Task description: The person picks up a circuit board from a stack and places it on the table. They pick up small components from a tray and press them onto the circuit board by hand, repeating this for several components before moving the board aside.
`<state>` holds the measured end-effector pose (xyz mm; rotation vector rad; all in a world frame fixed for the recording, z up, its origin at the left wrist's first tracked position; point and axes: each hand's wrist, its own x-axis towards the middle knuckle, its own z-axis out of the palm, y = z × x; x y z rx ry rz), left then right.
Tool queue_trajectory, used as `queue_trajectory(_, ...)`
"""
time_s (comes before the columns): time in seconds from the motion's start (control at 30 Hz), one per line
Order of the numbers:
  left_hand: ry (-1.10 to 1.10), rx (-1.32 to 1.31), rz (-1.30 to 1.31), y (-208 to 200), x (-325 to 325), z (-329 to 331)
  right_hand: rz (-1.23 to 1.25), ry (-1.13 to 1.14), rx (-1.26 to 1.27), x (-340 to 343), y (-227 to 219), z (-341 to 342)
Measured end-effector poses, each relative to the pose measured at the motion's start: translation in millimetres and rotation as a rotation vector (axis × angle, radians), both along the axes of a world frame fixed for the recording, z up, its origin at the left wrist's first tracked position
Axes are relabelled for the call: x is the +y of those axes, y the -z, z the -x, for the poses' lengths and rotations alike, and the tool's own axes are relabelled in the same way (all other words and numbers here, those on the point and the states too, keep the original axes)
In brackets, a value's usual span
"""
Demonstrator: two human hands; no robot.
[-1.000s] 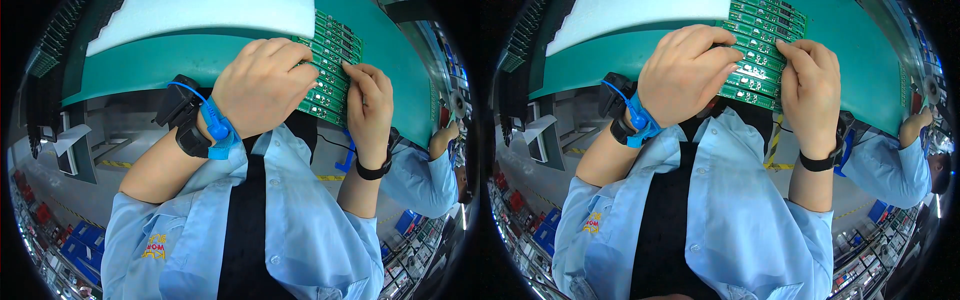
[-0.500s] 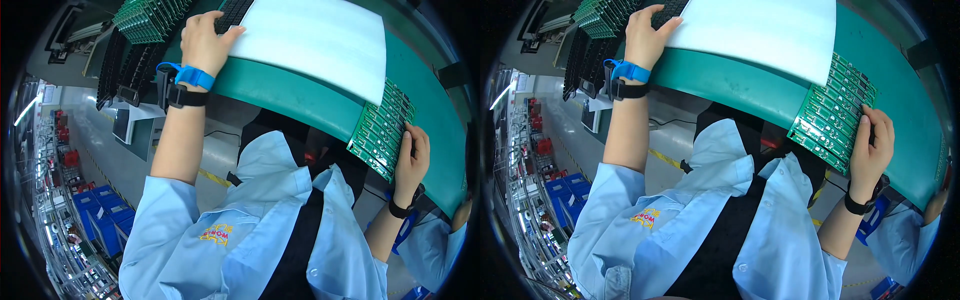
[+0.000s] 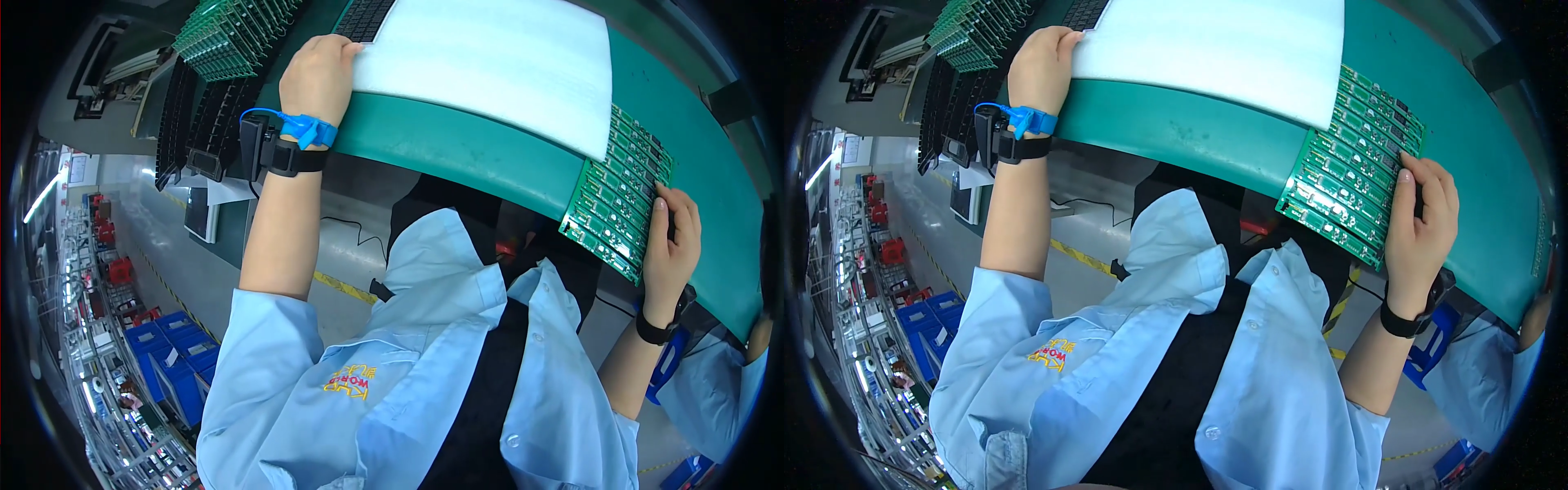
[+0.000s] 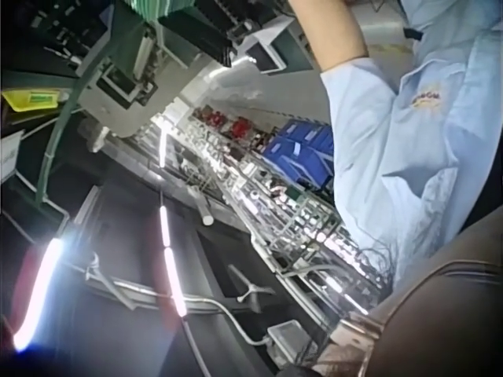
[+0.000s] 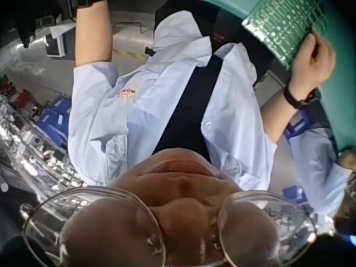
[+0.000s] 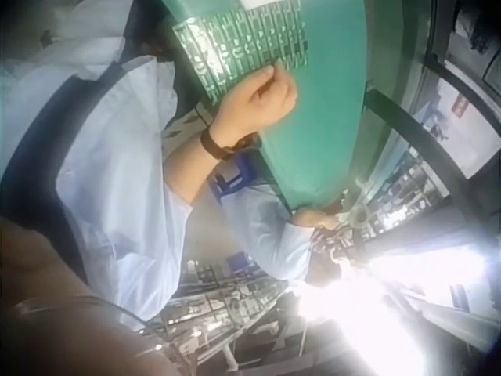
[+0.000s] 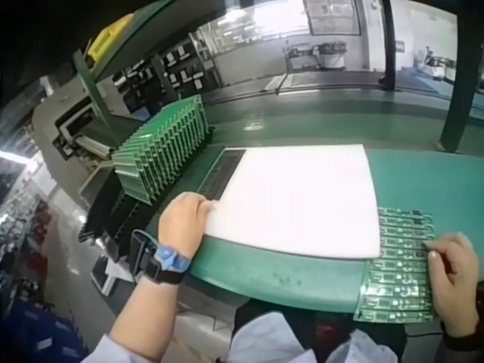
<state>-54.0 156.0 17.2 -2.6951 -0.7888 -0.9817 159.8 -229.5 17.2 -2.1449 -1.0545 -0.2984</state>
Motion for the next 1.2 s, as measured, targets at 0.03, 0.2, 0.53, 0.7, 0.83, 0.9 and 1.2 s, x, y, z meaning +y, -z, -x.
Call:
queue_trajectory(0.03,0.006,0.001,0.002,-0.6,0.9,0.6,0.002,0.006,0.001,-1.0,-0.9,0.4)
queue_trajectory(0.2,0.130,-0.264,0.233,-5.9,-8.2,0.9,0.034,0.005,0.047,-2.3,-3.0,3.1)
queue_trajectory(0.53,0.552,-0.403,1.223,-30.0,-135.9,-19.4,-0.168,-0.015,0.079,-1.3,-8.6,12.7)
queue_trajectory(0.7,0.770,-0.176,1.549,-20.3,-194.8,-45.2,-0.126,-0.259,-0.035,4.0,-34.4,46.9)
queue_trajectory(0.83,0.807,0.015,1.817,-29.0,-208.7,-55.7,-0.073,-0.423,-0.102,5.1,-34.8,59.8)
queue_trajectory(0.9,0.803,0.090,1.895,-29.1,-212.4,-57.6,-0.076,-0.379,-0.177,2.0,-31.8,59.1)
queue_trajectory(1.2,0.830,-0.060,1.119,-17.6,-212.4,-61.3,-0.084,-0.200,-0.089,-5.9,-26.9,28.1)
